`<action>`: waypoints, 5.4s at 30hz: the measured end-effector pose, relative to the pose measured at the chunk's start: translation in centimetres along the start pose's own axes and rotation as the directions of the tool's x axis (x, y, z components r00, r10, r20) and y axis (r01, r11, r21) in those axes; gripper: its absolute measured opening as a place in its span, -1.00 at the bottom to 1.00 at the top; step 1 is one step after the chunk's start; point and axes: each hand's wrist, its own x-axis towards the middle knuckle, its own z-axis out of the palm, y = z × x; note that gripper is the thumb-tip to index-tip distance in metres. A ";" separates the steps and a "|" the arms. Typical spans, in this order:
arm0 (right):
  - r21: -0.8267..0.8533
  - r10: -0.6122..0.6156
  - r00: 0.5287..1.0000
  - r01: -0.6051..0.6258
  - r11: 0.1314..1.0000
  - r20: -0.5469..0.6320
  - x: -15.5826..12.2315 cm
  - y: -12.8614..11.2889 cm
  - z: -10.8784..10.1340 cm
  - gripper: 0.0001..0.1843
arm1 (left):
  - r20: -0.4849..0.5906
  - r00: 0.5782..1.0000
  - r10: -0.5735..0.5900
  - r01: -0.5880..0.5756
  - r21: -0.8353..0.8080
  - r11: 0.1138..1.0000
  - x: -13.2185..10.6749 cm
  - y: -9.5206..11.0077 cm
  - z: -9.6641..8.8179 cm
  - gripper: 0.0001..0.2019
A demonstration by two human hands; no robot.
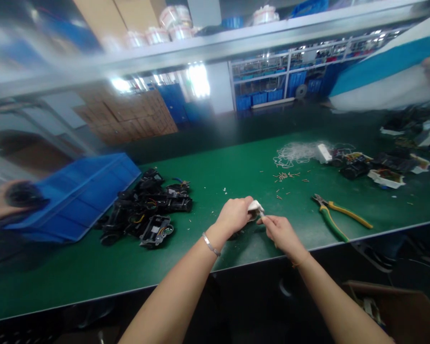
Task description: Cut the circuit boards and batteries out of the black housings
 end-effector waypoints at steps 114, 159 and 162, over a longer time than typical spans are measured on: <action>-0.287 -0.356 0.806 0.241 0.927 -0.473 2.6 3.1 -0.6 -0.62 | 0.190 0.973 -0.128 0.207 -0.970 0.130 -1.3 -4.4 1.0 -0.77; -0.554 -0.616 0.678 0.356 0.753 -0.400 0.9 0.8 -0.4 -0.53 | 0.003 0.999 -0.036 0.036 -0.144 0.989 -2.3 -1.8 -0.5 -0.64; -0.651 -0.725 0.660 0.466 0.599 -0.195 0.1 -0.4 0.4 -0.68 | -0.021 0.999 -0.034 0.029 -0.192 0.981 -2.2 -1.7 -0.7 -0.78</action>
